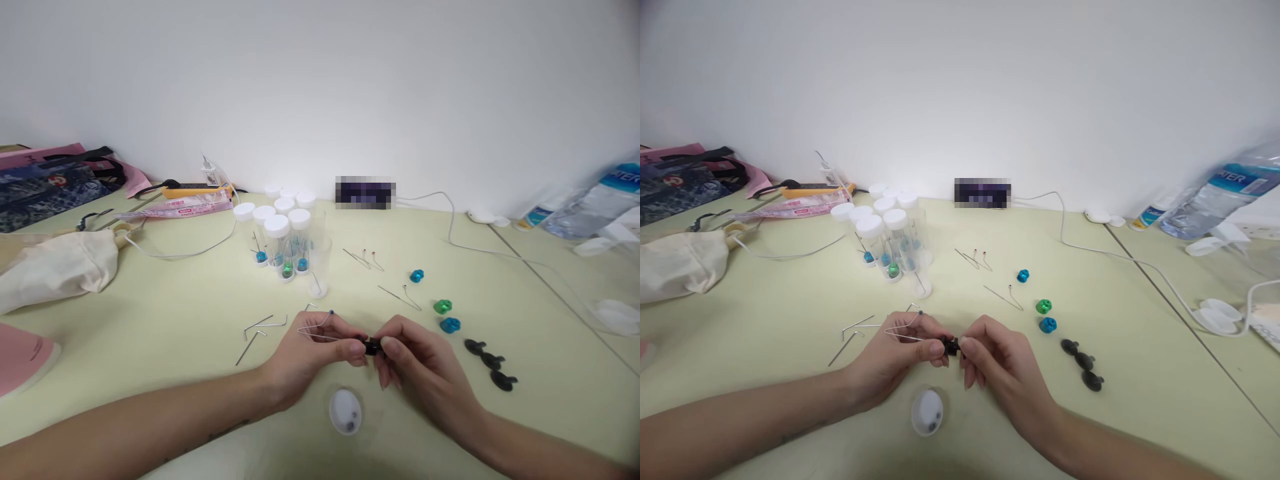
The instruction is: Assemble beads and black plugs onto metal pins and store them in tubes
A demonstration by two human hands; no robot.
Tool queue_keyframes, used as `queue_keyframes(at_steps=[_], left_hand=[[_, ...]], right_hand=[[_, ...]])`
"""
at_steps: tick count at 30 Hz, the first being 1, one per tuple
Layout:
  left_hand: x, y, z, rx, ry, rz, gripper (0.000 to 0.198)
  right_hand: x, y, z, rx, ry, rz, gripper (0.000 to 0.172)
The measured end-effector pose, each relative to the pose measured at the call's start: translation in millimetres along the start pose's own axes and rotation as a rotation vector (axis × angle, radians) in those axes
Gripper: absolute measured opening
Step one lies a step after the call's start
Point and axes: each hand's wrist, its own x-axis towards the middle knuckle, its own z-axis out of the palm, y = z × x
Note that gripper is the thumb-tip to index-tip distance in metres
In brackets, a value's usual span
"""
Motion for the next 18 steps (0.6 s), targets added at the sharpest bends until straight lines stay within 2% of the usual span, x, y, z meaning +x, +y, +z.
queue_keyframes(at_steps=[7, 10, 14, 16, 18], left_hand=[[1.2, -0.5, -0.2, 0.005, 0.011, 0.005, 0.014], [1.1, -0.4, 0.0, 0.004, 0.018, 0.0, 0.014], [1.3, 0.5, 0.2, 0.004, 0.052, 0.001, 0.014], [1.8, 1.0, 0.3, 0.006, 0.068, 0.009, 0.015], [2.2, 1.2, 0.3, 0.011, 0.071, 0.013, 0.015]], right_hand=[[1.0, -1.5, 1.0, -0.099, -0.068, 0.045, 0.043], [0.7, -0.5, 0.4, -0.132, -0.053, 0.056, 0.043], [-0.6, 1.5, 0.2, -0.148, 0.026, 0.034, 0.026], [-1.1, 1.7, 0.4, -0.173, 0.077, -0.025, 0.015], [-1.2, 1.0, 0.5, -0.181, 0.097, -0.1, 0.012]])
